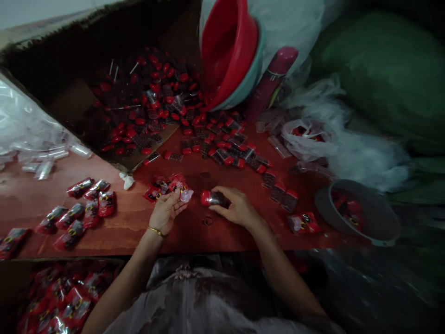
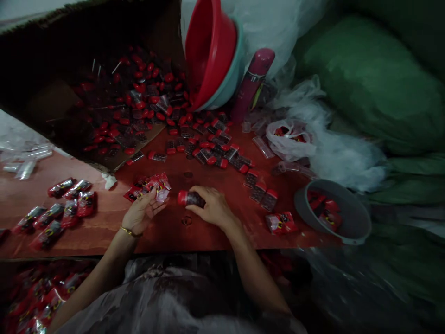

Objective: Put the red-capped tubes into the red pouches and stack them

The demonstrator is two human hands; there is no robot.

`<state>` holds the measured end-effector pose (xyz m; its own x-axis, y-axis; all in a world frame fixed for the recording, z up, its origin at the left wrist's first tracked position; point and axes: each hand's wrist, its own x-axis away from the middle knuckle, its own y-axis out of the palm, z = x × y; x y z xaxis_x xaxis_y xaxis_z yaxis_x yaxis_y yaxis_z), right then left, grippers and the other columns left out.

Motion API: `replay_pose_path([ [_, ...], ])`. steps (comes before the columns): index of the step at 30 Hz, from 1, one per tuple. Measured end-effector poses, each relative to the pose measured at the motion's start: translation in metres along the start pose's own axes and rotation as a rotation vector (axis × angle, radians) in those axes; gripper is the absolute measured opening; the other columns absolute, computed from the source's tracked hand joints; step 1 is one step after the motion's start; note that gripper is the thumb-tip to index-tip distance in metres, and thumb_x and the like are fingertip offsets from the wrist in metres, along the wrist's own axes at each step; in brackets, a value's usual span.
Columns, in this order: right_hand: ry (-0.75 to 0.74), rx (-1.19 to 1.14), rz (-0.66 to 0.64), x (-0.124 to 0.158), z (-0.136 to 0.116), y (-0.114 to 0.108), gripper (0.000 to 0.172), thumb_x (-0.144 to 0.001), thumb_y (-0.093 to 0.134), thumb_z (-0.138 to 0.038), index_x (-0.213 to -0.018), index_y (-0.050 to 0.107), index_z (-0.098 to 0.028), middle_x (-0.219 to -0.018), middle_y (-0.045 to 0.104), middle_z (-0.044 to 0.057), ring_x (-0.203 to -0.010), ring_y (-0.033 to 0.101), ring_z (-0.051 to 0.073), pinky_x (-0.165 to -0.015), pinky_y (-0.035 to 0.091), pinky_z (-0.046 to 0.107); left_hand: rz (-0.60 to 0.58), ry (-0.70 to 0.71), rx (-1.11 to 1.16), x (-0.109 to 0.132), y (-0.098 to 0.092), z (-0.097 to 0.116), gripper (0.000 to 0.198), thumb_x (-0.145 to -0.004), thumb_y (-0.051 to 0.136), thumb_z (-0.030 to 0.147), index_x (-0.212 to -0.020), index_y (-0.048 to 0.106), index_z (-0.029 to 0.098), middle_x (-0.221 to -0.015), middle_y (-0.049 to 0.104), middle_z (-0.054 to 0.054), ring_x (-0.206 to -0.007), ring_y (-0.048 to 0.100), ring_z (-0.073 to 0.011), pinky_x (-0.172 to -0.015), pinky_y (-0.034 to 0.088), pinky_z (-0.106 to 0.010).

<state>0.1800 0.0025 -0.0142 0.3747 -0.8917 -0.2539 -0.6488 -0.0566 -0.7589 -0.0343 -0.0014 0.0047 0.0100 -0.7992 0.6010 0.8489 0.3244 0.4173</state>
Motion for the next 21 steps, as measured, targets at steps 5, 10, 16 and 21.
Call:
replay_pose_path([
  [5, -0.032, -0.157, 0.084, 0.016, -0.024, 0.005, 0.034, -0.073, 0.066, -0.033, -0.105, 0.057, -0.025, -0.095, 0.067, 0.003, -0.085, 0.063, 0.018, -0.077, 0.048, 0.029, 0.003, 0.037, -0.021, 0.002, 0.005, -0.005, 0.042, -0.039, 0.084, 0.037, -0.058, 0.054, 0.015, -0.054, 0.061, 0.004, -0.053, 0.059, -0.0097, -0.060, 0.048, -0.024],
  [10, 0.003, -0.143, 0.021, 0.016, -0.029, 0.009, 0.036, -0.071, 0.067, -0.029, -0.105, 0.058, -0.024, -0.094, 0.067, 0.003, -0.083, 0.063, 0.018, -0.076, 0.048, 0.029, -0.057, 0.141, -0.057, 0.006, 0.011, -0.009, 0.039, -0.043, 0.082, 0.039, -0.056, 0.057, 0.014, -0.044, 0.052, 0.007, -0.041, 0.047, -0.0047, -0.049, 0.043, -0.018],
  [16, 0.003, -0.163, 0.081, 0.018, -0.036, 0.012, 0.037, -0.072, 0.067, -0.030, -0.106, 0.057, -0.023, -0.098, 0.067, 0.004, -0.087, 0.064, 0.019, -0.079, 0.049, 0.030, -0.047, 0.150, -0.057, 0.009, 0.011, -0.012, 0.038, -0.044, 0.081, 0.042, -0.060, 0.061, 0.014, -0.052, 0.059, 0.004, -0.046, 0.051, -0.0065, -0.050, 0.043, -0.019],
  [21, 0.029, -0.131, 0.072, 0.020, -0.038, 0.012, 0.037, -0.071, 0.067, -0.031, -0.106, 0.058, -0.024, -0.097, 0.068, 0.004, -0.085, 0.064, 0.019, -0.077, 0.049, 0.030, -0.101, 0.231, -0.137, 0.006, 0.005, -0.016, 0.033, -0.054, 0.076, 0.042, -0.067, 0.064, 0.014, -0.057, 0.060, 0.004, -0.048, 0.048, -0.0059, -0.050, 0.040, -0.019],
])
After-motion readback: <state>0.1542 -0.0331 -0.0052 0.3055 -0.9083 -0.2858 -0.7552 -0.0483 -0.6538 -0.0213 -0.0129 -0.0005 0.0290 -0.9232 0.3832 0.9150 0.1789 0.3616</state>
